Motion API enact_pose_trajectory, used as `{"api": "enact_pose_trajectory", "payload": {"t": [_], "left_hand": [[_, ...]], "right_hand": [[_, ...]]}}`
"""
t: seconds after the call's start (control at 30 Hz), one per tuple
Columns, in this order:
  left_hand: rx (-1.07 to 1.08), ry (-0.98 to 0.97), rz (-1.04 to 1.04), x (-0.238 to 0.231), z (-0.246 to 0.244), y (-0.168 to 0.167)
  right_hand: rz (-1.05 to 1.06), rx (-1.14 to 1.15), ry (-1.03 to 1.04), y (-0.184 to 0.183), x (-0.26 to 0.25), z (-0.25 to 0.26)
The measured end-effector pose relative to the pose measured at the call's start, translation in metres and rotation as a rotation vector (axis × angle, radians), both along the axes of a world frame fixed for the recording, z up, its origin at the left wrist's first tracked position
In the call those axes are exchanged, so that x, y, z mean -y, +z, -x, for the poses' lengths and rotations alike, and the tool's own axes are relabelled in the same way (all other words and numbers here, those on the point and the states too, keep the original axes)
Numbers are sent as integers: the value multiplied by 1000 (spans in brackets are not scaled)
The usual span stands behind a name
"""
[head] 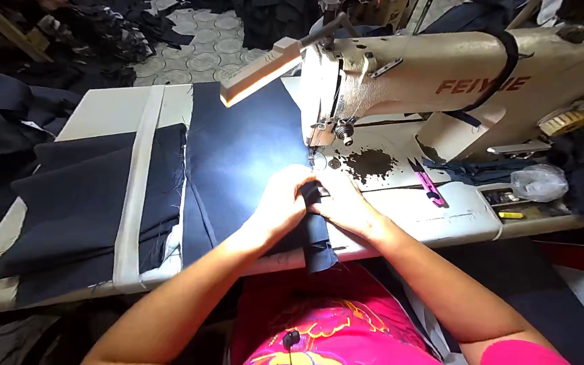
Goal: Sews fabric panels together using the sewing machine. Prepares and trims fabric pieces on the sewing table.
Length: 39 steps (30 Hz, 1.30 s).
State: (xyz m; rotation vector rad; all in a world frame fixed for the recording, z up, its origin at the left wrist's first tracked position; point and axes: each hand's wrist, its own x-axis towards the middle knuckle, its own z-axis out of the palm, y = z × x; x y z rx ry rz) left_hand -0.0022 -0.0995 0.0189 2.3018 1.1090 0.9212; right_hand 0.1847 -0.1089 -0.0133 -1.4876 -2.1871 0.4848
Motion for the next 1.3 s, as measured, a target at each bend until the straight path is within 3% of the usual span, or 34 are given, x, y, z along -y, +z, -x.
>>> {"api": "enact_pose_trajectory", "payload": {"t": [0.1,0.17,0.27,0.37,0.47,0.6,0.73,0.83,0.93,1.03,1.1,1.17,1.27,1.3], "left_hand": [[272,88,254,45,0,-10],[422,121,359,57,-1,-24],[395,109,354,61,-1,-35],[211,29,256,61,0,-40],[127,32,32,62,-4,-48],[145,151,-298,67,-15,-61],[146,259,-415,71,-21,-66],[125,259,-442,70,-23,-67],[56,208,-489,70,-19,-63],[-72,33,-513,62,-10,-52],[-142,-119,-486,53,-6,-49],[-202,-193,-490,48,-7,-48],[-271,-239,-542,46,-5,-51],[-273,-251,-558,47,-4,-54]], "right_hand": [[0,-146,-136,3,37,3],[11,-125,-165,4,69,8],[-8,-55,-188,-7,102,18],[-214,-93,-193,-22,105,20],[-364,-132,-242,-24,104,20],[-406,-158,-272,-20,105,22],[-411,-163,-296,-19,108,19],[-315,-178,-283,-17,111,15],[-1,-362,-191,-10,119,15],[343,-653,-128,-2,120,20],[430,-679,-92,-4,116,17],[307,-565,-62,-8,114,13],[-289,-221,-123,-16,102,4],[-403,-127,-71,-19,94,-4]]}}
